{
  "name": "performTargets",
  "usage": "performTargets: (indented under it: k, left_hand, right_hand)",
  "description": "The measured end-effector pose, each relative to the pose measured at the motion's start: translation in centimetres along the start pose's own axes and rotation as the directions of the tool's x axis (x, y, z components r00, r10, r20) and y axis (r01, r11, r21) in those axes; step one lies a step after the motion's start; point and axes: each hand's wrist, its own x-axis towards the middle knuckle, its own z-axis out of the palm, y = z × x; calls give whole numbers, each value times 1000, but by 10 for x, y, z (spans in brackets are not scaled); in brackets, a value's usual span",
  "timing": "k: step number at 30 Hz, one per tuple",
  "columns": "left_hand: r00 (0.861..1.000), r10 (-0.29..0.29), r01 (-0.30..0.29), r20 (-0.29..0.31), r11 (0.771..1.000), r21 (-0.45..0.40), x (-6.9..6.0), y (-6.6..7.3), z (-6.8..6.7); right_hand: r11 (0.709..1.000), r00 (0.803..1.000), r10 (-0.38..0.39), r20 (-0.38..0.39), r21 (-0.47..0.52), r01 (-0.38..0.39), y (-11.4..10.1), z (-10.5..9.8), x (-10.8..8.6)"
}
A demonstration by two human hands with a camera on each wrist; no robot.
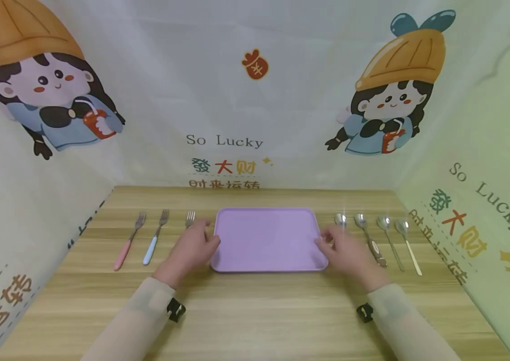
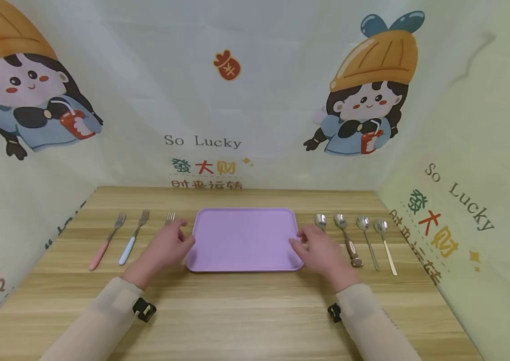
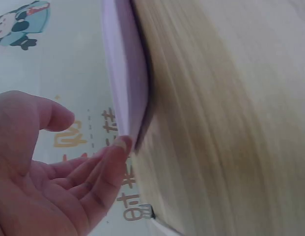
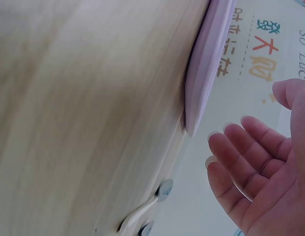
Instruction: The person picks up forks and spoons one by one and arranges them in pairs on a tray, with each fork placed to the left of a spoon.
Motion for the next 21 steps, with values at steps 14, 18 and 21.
performTargets:
  k: [14,18,21]
  left_hand:
    - [992,-61,43,113,987,155,85,-64,48]
    - [983,-95,61,159,976,208,90,-66,49]
    - [977,-127,83,174,967,243,88,-61,47]
  right_hand:
    - [998,998,62,29,8,-62,10,-12,0]
    - [993,993,109,38,37,-110,18,-15,2]
    - [991,991,129,43,40,-131,26,-20,4]
